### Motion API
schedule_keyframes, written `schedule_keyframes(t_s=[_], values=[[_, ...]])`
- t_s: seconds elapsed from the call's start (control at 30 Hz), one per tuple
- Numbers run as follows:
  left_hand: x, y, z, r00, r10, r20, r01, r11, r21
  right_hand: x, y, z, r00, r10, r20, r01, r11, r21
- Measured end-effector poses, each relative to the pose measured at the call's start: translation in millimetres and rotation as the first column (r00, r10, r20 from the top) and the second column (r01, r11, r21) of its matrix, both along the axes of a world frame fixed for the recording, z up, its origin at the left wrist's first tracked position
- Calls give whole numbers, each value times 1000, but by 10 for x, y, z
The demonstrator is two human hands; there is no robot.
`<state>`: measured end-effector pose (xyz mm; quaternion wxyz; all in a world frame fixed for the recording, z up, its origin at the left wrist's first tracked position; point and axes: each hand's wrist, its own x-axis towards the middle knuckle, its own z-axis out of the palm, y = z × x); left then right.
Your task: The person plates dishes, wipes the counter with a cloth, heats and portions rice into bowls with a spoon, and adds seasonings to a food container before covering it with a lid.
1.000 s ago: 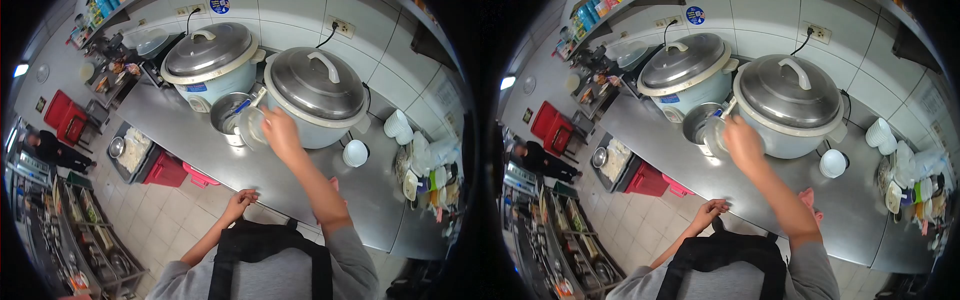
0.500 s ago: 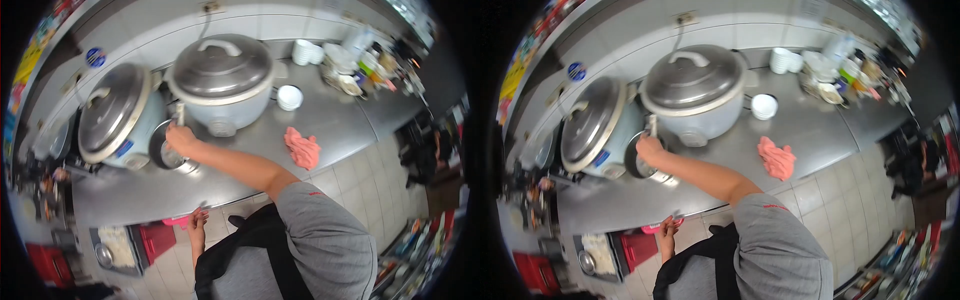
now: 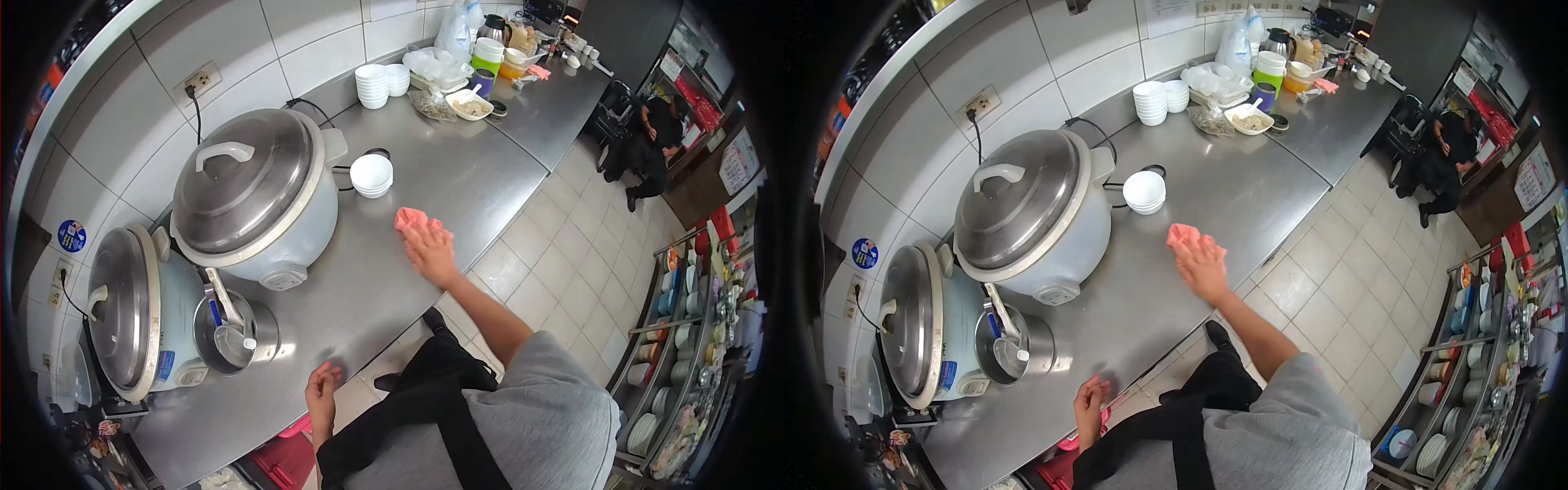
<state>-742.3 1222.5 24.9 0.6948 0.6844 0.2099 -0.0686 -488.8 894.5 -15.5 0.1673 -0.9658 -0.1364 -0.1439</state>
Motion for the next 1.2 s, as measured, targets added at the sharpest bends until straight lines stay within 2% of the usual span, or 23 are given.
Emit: schedule_keyframes(t_s=[0.03,0.1,0.2,0.3,0.37,0.47,0.57,0.63,0.7,0.73,0.77,0.83,0.87,0.9,0.93,0.97,1.03,1.07,1.1,1.13,1.17,1.2], values=[[59,-68,9,1000,-13,-7,13,1000,6,33,226,35,995,-96,-26,96,995,19],[235,-244,5,999,-44,-12,44,999,13,22,522,-265,970,96,221,-123,986,110],[435,-482,-93,991,-129,28,126,990,69,243,306,-273,894,407,187,-417,909,19],[622,-771,-63,991,-136,-9,137,987,82,907,-318,-181,994,49,102,-52,998,33],[743,-958,-57,993,-105,-48,108,993,44,1459,-766,-296,987,-28,156,18,998,62],[1007,-1312,-19,989,-110,-99,116,992,50,2214,-1221,-312,986,-35,165,33,999,16],[1279,-1683,60,984,-154,-88,162,983,89,2748,-1738,-219,957,-285,58,291,936,-197],[1424,-1901,78,981,-168,-97,177,979,104,2957,-2315,-290,907,-404,115,420,883,-208],[1533,-2080,71,979,-153,-134,168,980,109,3161,-3074,-527,853,-508,120,520,847,-109],[1578,-2165,62,974,-170,-147,188,975,119,3123,-3458,-403,828,-560,-19,560,828,-4],[1606,-2235,57,969,-185,-162,207,970,130,3087,-3817,-366,763,-645,-50,647,762,41],[1625,-2306,53,961,-218,-168,246,954,170,2838,-4550,-273,439,-890,-122,890,412,198],[1636,-2336,32,959,-234,-157,263,945,196,2705,-4916,-219,359,-911,-202,910,293,293],[1639,-2361,21,957,-250,-146,277,935,219,2657,-5337,-370,492,-810,-320,832,329,447],[1654,-2377,38,954,-256,-157,288,928,237,2614,-5759,-533,602,-678,-420,750,301,589],[1695,-2407,62,951,-260,-165,295,922,252,2323,-5567,-28,620,-738,-267,765,644,-3],[1757,-2473,83,950,-262,-171,301,913,276,2260,-5102,500,685,-557,-470,722,607,333],[1787,-2477,79,950,-263,-169,303,908,290,2217,-4793,690,718,-431,-547,691,537,484],[1810,-2459,84,950,-265,-168,306,901,308,2106,-4317,889,792,-382,-476,604,601,523],[1831,-2464,92,960,-228,-163,270,909,318,2169,-4215,491,880,-154,-450,412,718,561],[1821,-2451,94,968,-229,-106,252,844,473,2166,-3839,405,888,-73,-453,313,818,483],[1795,-2447,84,970,-239,-55,221,759,612,2143,-3412,238,899,-205,-387,285,945,162]])
